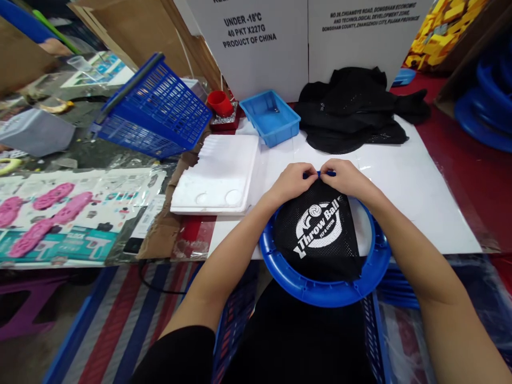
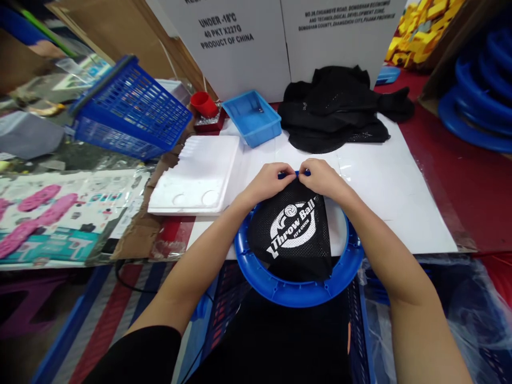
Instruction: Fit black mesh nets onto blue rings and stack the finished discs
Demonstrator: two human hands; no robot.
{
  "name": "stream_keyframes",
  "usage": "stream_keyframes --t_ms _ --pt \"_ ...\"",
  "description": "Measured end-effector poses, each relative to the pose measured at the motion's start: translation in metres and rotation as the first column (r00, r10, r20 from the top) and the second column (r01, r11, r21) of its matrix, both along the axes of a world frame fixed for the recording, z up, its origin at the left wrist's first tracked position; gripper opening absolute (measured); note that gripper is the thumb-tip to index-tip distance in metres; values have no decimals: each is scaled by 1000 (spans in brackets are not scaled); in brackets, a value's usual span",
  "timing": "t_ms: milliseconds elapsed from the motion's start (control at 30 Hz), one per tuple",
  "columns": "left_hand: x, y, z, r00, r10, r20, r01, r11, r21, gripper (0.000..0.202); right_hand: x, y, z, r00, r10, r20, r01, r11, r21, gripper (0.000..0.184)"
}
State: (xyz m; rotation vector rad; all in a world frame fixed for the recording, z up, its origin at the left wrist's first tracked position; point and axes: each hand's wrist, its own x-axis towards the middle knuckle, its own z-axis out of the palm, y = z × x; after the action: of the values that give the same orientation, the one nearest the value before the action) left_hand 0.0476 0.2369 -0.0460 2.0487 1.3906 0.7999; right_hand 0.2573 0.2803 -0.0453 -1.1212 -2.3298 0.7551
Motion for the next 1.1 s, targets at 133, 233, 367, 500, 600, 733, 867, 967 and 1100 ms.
stream_keyframes --t_ms 133,233,367,500,600,733,867,967,1100 --pt "-7 -2 2 993 -60 106 63 997 -32 15 3 2 -1 999 -24 -23 23 998 -51 12" --pt "-10 -4 2 985 -95 141 98 995 -13 15 4 2 -4 999 -20 -46 17 998 -64 12" --pt "-10 -4 0 993 -96 72 94 995 32 15 4 0 -5 995 49 -85 -48 999 16 15" --pt "-9 -5 -2 996 -84 -19 86 994 67 15 11 -4 4 966 233 -110 -222 969 105 21" --pt "-8 -8 0 989 -97 -111 108 989 102 16 20 -4 11 947 321 -30 -317 944 92 23" --pt "-9 -12 4 947 -130 -292 175 976 131 23 25 -5 12 933 352 79 -359 927 109 28" --pt "-11 -14 3 912 -175 -370 244 958 148 28 24 -8 10 917 349 193 -381 908 171 31" --pt "-11 -16 1 918 -159 -364 228 961 157 29 23 -12 12 912 337 234 -385 901 201 31" --pt "-8 -20 -1 959 -86 -269 138 973 182 25 21 -20 19 902 246 355 -347 902 258 29"
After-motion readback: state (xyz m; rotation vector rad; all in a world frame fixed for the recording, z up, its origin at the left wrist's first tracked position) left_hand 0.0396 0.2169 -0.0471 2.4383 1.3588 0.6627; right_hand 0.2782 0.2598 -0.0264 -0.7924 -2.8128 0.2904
